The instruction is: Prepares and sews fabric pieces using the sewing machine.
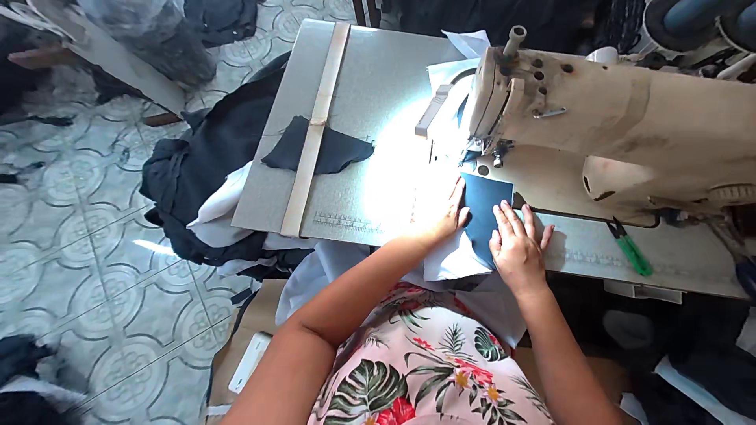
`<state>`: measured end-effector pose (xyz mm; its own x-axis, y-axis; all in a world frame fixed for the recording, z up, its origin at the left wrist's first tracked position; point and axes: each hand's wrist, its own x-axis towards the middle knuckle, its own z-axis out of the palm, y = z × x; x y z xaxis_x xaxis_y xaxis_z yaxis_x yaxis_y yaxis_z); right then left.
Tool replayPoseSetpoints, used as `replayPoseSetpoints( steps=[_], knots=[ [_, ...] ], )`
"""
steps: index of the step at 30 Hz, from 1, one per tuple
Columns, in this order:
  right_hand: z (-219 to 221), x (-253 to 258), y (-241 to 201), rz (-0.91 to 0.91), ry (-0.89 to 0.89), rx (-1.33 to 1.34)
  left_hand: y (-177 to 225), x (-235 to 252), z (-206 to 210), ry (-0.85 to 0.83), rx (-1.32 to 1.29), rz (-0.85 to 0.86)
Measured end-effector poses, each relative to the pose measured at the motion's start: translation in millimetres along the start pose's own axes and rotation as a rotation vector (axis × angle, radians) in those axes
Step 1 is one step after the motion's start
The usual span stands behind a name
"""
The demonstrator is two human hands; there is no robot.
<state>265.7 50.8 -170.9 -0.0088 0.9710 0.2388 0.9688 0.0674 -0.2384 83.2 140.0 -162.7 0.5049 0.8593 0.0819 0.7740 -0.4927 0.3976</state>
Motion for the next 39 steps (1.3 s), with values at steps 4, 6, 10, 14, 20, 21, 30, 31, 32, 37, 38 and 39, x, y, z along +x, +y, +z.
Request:
replayPoseSetpoints(
  steps=[4, 6, 10, 14, 20, 21, 30, 31, 32, 37, 38, 39],
  knots=[
    [0.4, 0.0, 0.5, -0.005, 0.017, -0.002, -6.1, -2.0, 5.4, 0.081, -0.010, 0.029],
    [-0.7, 0.2, 0.4, -0.009, 0.019, -0.003, -6.2, -2.0, 4.1, 0.073, -0.009, 0.021],
    [-1.6, 0.6, -0.2, -0.004, 0.002, -0.019, -8.0, -2.8, 2.5, 0.112, 0.019, 0.036],
    [-0.5, 1.3, 2.4, -0.003, 0.002, -0.022, -11.3, 3.0, 10.4, 0.166, -0.036, 0.064],
    [-0.9, 7.8, 4.9, 0.002, -0.009, -0.022, -15.5, 12.6, 10.9, 0.161, -0.034, 0.066],
    [-0.4, 8.7, 5.5, 0.003, -0.010, -0.023, -16.6, 13.4, 12.1, 0.176, -0.037, 0.070],
    [0.8, 16.7, 5.8, 0.015, -0.021, -0.022, -23.0, 21.8, 15.4, 0.183, -0.076, 0.036],
    [1.3, 17.4, 6.0, 0.012, -0.018, -0.021, -23.4, 22.7, 15.3, 0.170, -0.077, 0.031],
    [1.8, 18.2, 6.0, 0.012, -0.015, -0.020, -23.6, 23.7, 14.4, 0.166, -0.069, 0.030],
    [2.7, 19.3, 6.0, 0.015, -0.001, -0.020, -23.1, 24.8, 12.8, 0.175, -0.067, 0.034],
    [2.5, 19.5, 5.8, 0.018, -0.004, -0.019, -22.8, 24.6, 11.8, 0.169, -0.069, 0.032],
    [2.1, 20.1, 5.4, 0.020, -0.008, -0.020, -22.2, 24.7, 10.2, 0.156, -0.073, 0.025]
  ],
)
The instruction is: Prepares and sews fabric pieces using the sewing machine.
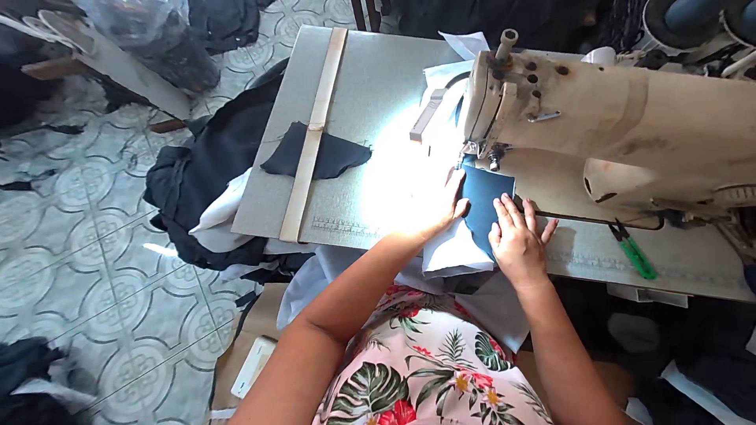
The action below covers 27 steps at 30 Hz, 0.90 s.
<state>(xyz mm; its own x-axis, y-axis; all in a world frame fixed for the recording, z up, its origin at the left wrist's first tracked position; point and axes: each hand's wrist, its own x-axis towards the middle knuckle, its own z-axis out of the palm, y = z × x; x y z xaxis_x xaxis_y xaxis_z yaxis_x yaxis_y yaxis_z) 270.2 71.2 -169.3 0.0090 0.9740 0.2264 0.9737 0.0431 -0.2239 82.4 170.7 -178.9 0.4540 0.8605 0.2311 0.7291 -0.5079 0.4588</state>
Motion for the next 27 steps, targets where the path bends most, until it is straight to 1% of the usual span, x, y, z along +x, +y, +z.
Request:
replayPoseSetpoints(
  steps=[2, 5, 7, 10, 15, 19, 21, 25, 27],
  knots=[
    [-1.1, 2.0, -0.8, 0.004, -0.010, -0.003, 1.9, 0.8, -3.4, -0.034, -0.034, -0.020],
    [0.4, 4.5, -0.7, 0.008, -0.009, 0.004, 1.1, -1.4, -6.8, -0.014, -0.071, 0.008],
    [1.2, 5.0, -0.3, 0.011, -0.009, 0.002, -1.3, -5.6, -12.6, 0.042, -0.007, 0.054],
    [1.8, 4.1, -0.3, 0.014, -0.017, 0.002, -4.3, -10.8, -21.2, 0.070, 0.040, 0.091],
    [1.5, 9.8, -1.9, 0.011, -0.015, -0.003, -12.6, -5.6, -17.5, 0.038, -0.030, 0.082],
    [0.2, 22.2, -4.4, 0.023, -0.049, 0.002, -17.7, 0.8, -22.1, 0.044, 0.035, 0.127],
    [-0.5, 25.7, -5.1, 0.026, -0.057, -0.002, -20.0, 2.9, -31.4, 0.013, 0.034, 0.202],
    [1.0, 25.3, -4.1, 0.021, -0.048, 0.004, -27.1, 6.4, -45.1, -0.117, -0.147, 0.537],
    [2.1, 25.5, -3.9, 0.037, -0.049, 0.000, -23.2, 1.6, -45.5, -0.193, -0.222, 0.637]
  ],
)
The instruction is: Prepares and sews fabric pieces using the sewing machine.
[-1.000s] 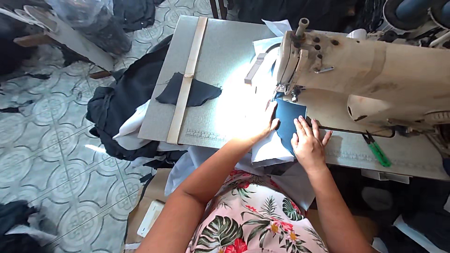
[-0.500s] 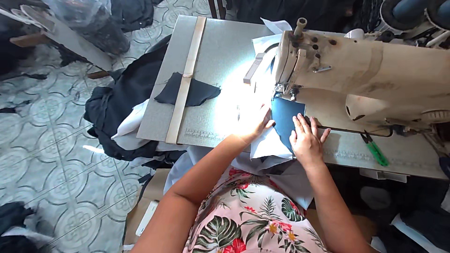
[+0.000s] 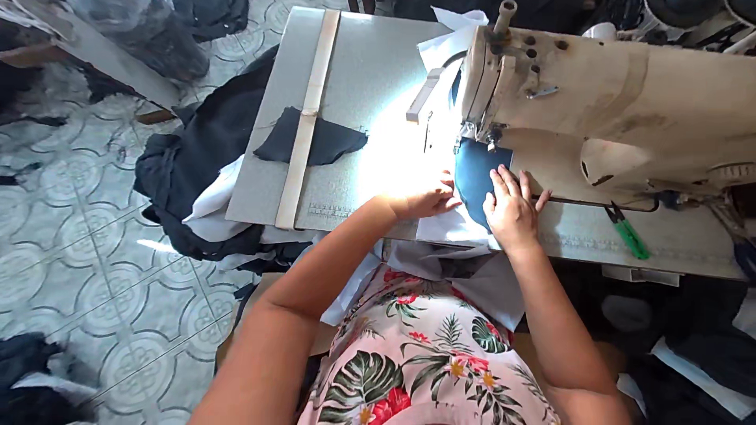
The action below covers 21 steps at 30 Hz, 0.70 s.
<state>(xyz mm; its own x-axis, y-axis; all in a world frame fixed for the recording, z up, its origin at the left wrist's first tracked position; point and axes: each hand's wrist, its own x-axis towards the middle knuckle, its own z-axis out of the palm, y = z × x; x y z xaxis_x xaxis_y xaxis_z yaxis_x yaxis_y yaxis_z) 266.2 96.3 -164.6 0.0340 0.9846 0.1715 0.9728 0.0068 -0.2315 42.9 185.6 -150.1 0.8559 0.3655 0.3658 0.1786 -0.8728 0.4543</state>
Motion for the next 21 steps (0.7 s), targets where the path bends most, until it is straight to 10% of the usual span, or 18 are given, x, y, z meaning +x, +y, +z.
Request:
replayPoseSetpoints(
  steps=[21],
  knots=[
    [-4.5, 4.9, -1.3, 0.065, -0.027, 0.065, 65.6, -10.5, 33.2, -0.084, 0.104, -0.009]
  ],
)
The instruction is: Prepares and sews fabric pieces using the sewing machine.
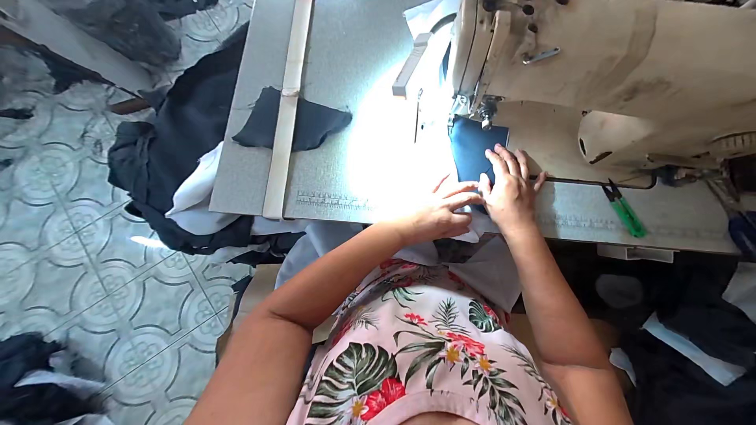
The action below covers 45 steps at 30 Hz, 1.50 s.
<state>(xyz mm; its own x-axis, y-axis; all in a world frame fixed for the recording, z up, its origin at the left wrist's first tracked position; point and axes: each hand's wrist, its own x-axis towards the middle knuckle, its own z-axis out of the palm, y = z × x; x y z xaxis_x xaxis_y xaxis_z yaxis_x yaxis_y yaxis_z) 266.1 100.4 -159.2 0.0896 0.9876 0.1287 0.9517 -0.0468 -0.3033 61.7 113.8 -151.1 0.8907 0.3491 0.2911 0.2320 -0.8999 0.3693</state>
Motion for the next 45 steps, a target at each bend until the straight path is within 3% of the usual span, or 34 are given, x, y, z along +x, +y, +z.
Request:
replayPoseSetpoints(
  steps=[9, 15, 28, 33, 41, 45],
  knots=[
    [-7.1, -48.9, 35.5, -0.149, 0.250, 0.368, -1.4, 0.2, 6.3, 0.027, 0.026, 0.020],
    [8.2, -79.8, 37.6, -0.257, 0.345, 0.326, -4.4, 0.1, 7.0, 0.019, 0.015, 0.028],
    [18.6, -81.5, 37.2, -0.342, 0.395, 0.216, -4.5, 2.6, 1.1, -0.013, 0.052, 0.027],
    [15.1, -79.7, 35.9, -0.388, 0.380, 0.148, -6.1, -3.4, 1.4, 0.113, 0.066, 0.084],
    [15.2, -80.2, 33.2, -0.380, 0.387, 0.137, 3.3, -10.5, -3.3, 0.158, 0.043, -0.232],
    [13.3, -79.6, 31.1, -0.375, 0.374, 0.120, 14.2, -1.0, -6.1, 0.043, 0.056, -0.409]
  ],
)
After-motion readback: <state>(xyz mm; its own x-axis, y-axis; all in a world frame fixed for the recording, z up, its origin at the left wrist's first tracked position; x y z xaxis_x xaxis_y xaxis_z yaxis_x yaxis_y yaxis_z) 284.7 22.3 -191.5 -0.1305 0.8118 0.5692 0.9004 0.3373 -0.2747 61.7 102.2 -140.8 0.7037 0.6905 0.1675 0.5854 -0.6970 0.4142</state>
